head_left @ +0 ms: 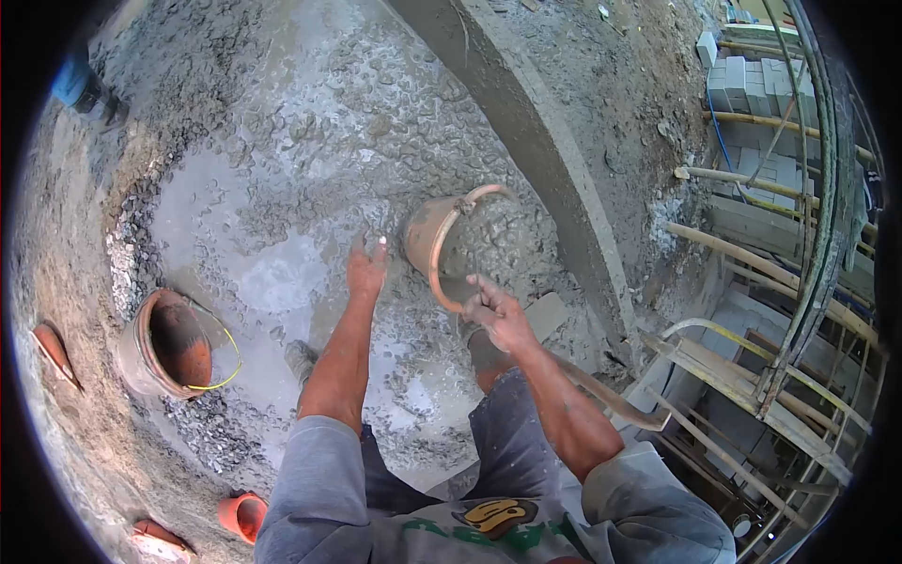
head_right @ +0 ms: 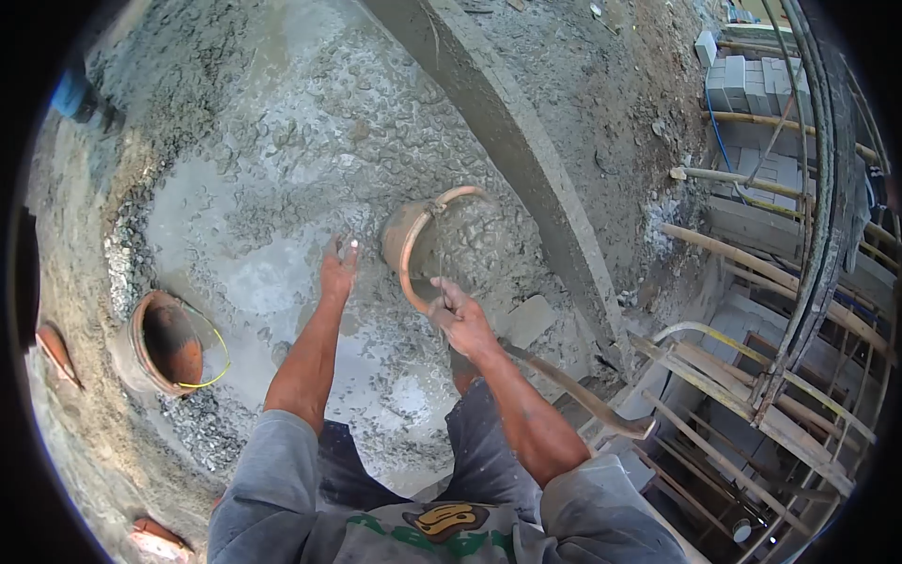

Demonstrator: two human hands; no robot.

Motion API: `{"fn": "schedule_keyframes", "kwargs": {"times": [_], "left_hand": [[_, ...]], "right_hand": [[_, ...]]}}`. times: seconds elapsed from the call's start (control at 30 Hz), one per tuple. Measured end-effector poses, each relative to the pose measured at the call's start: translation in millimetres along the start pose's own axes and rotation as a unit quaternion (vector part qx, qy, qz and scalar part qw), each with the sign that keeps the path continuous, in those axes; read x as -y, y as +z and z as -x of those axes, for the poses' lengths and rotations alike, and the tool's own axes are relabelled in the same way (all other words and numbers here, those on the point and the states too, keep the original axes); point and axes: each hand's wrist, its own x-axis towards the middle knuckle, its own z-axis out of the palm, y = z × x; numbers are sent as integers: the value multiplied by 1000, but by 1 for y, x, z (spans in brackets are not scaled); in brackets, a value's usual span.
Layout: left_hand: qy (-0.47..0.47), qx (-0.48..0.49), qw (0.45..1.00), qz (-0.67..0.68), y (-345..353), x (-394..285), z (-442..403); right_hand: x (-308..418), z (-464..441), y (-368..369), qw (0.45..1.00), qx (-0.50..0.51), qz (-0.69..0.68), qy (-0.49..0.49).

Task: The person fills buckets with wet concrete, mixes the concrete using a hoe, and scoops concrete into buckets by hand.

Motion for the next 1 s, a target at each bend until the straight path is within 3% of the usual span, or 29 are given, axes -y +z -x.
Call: {"fn": "schedule_keyframes", "kwargs": {"times": [0.13,0.2,0.23,0.27,0.3,0.33,0.37,0.43,0.57,0.63,0.7,0.77,0.87,0.93,1.0], "left_hand": [[-64,14,997,-35,-173,27,52],[-94,-18,989,-115,-256,69,71],[-105,-25,992,-69,-294,104,80],[-154,-63,980,-113,-332,102,93],[-158,-78,983,-58,-364,141,99],[-139,-132,981,-4,-389,103,119],[-145,-115,982,41,-419,141,123],[-171,-165,960,149,-443,95,152],[-161,-211,935,236,-445,-10,199],[-200,-188,936,219,-417,-75,215],[-199,-104,948,227,-373,-95,214],[-130,-9,968,216,-328,-135,206],[-12,45,970,237,-280,-228,190],[55,65,975,207,-266,-296,182],[146,92,969,179,-269,-356,184]], "right_hand": [[-3,-22,72,989,4,147,28],[4,-23,73,944,-59,325,-10],[7,-25,65,939,-82,331,-48],[11,-27,55,932,-104,337,-84],[20,-30,42,947,-84,307,-45],[29,-32,27,960,-65,274,-5],[33,-27,21,969,-45,241,38],[26,-23,27,964,-63,254,37],[51,-3,5,968,-87,231,39],[106,34,-26,982,-67,170,41],[151,77,-57,958,-109,264,-8],[187,116,-94,960,-119,248,-57],[282,225,-139,953,-155,242,-96],[325,281,-182,934,-192,228,-198],[377,355,-217,927,-243,167,-231]]}}
